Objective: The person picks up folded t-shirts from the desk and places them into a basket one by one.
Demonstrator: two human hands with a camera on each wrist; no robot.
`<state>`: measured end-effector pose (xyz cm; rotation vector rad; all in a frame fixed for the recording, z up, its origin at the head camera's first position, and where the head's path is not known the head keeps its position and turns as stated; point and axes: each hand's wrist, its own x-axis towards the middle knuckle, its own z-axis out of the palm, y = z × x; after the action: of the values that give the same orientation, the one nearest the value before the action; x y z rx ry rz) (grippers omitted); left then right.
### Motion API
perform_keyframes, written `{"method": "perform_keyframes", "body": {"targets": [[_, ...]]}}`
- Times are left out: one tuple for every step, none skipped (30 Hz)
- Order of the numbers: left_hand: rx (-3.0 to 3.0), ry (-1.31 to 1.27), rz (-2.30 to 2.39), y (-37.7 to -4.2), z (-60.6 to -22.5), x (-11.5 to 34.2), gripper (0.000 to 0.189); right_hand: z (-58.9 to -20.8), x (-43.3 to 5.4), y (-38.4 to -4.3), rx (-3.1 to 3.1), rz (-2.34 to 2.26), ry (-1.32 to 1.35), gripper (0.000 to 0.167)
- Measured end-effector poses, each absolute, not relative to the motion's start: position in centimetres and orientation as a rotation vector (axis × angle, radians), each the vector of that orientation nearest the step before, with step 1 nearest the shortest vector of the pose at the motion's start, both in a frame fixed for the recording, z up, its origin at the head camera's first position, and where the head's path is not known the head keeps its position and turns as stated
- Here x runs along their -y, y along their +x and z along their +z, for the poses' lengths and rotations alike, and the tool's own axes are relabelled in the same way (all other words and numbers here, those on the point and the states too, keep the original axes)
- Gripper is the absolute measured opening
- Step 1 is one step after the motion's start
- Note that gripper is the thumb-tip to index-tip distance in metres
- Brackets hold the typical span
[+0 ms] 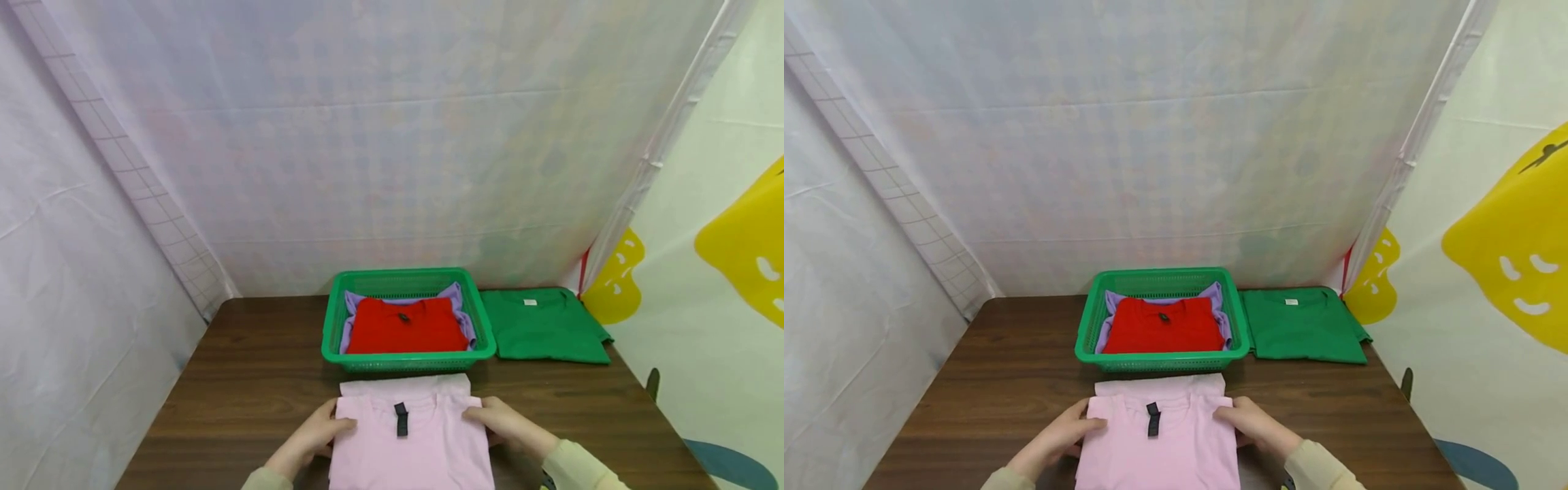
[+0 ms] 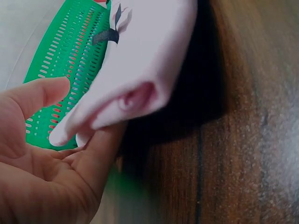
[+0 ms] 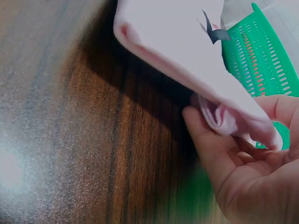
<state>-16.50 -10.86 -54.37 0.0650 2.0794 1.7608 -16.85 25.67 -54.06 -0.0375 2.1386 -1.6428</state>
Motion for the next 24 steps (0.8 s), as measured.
{"method": "perform_keyframes", "body": {"targets": [[-2.079,0.072,1.765,-16.5,-54.4,10.9,0.07,-54.1,-25.7,-16.9,-2.14,-1.646,-0.036,0.03],[-2.083,0.08,1.766,-16.5,-54.5,10.9,0.071,-54.1,-25.7,-17.0,-2.139,-1.647,-0.037,0.029],[-2.087,0.089,1.767,-16.5,-54.5,10.9,0.072,-54.2,-25.8,-17.0,-2.14,-1.648,-0.041,0.028],[-2.091,0.098,1.768,-16.5,-54.5,10.9,0.072,-54.2,-25.8,-17.1,-2.136,-1.652,-0.048,0.028],[-2.094,0.105,1.769,-16.5,-54.5,10.9,0.073,-54.2,-25.8,-17.1,-2.129,-1.661,-0.057,0.027],[-2.094,0.11,1.772,-16.5,-54.5,10.9,0.074,-54.2,-25.8,-17.1,-2.124,-1.668,-0.064,0.027],[-2.096,0.113,1.776,-16.4,-54.5,10.9,0.074,-54.2,-25.8,-17.1,-2.122,-1.675,-0.071,0.027],[-2.096,0.117,1.782,-16.4,-54.5,10.9,0.074,-54.2,-25.8,-17.1,-2.12,-1.681,-0.077,0.026],[-2.093,0.121,1.792,-16.4,-54.5,10.9,0.074,-54.1,-25.8,-17.1,-2.115,-1.692,-0.082,0.026],[-2.089,0.125,1.805,-16.3,-54.4,10.9,0.074,-54.1,-25.8,-17.1,-2.111,-1.702,-0.086,0.027],[-2.085,0.128,1.817,-16.3,-54.4,10.9,0.073,-54.1,-25.8,-17.1,-2.108,-1.713,-0.09,0.027],[-2.082,0.132,1.827,-16.2,-54.4,10.9,0.073,-54.1,-25.9,-17.0,-2.106,-1.721,-0.094,0.027],[-2.08,0.135,1.838,-16.2,-54.3,10.8,0.072,-54.1,-25.9,-17.0,-2.104,-1.729,-0.1,0.027],[-2.076,0.137,1.849,-16.2,-54.3,10.8,0.072,-54.1,-25.9,-17.0,-2.1,-1.738,-0.106,0.027],[-2.078,0.139,1.855,-16.1,-54.2,10.8,0.071,-54.0,-26.0,-16.9,-2.102,-1.741,-0.111,0.027],[-2.079,0.14,1.859,-16.1,-54.1,10.8,0.071,-53.9,-26.0,-16.9,-2.107,-1.739,-0.114,0.028],[-2.084,0.14,1.861,-16.1,-54.0,10.7,0.071,-53.9,-26.1,-16.8,-2.11,-1.74,-0.118,0.028],[-2.09,0.14,1.863,-16.0,-53.9,10.7,0.071,-53.8,-26.1,-16.8,-2.112,-1.74,-0.12,0.029],[-2.101,0.138,1.862,-16.0,-53.8,10.7,0.071,-53.7,-26.1,-16.7,-2.113,-1.739,-0.121,0.03],[-2.11,0.137,1.859,-15.9,-53.7,10.6,0.071,-53.6,-26.2,-16.6,-2.112,-1.739,-0.122,0.031],[-2.119,0.137,1.858,-15.9,-53.6,10.6,0.071,-53.4,-26.2,-16.5,-2.117,-1.736,-0.122,0.032],[-2.122,0.135,1.859,-15.8,-53.5,10.6,0.071,-53.3,-26.3,-16.4,-2.115,-1.738,-0.122,0.033],[-2.124,0.135,1.861,-15.8,-53.4,10.6,0.072,-53.2,-26.3,-16.4,-2.112,-1.741,-0.122,0.033],[-2.125,0.136,1.861,-15.7,-53.3,10.6,0.071,-53.1,-26.4,-16.3,-2.111,-1.742,-0.122,0.033]]}}
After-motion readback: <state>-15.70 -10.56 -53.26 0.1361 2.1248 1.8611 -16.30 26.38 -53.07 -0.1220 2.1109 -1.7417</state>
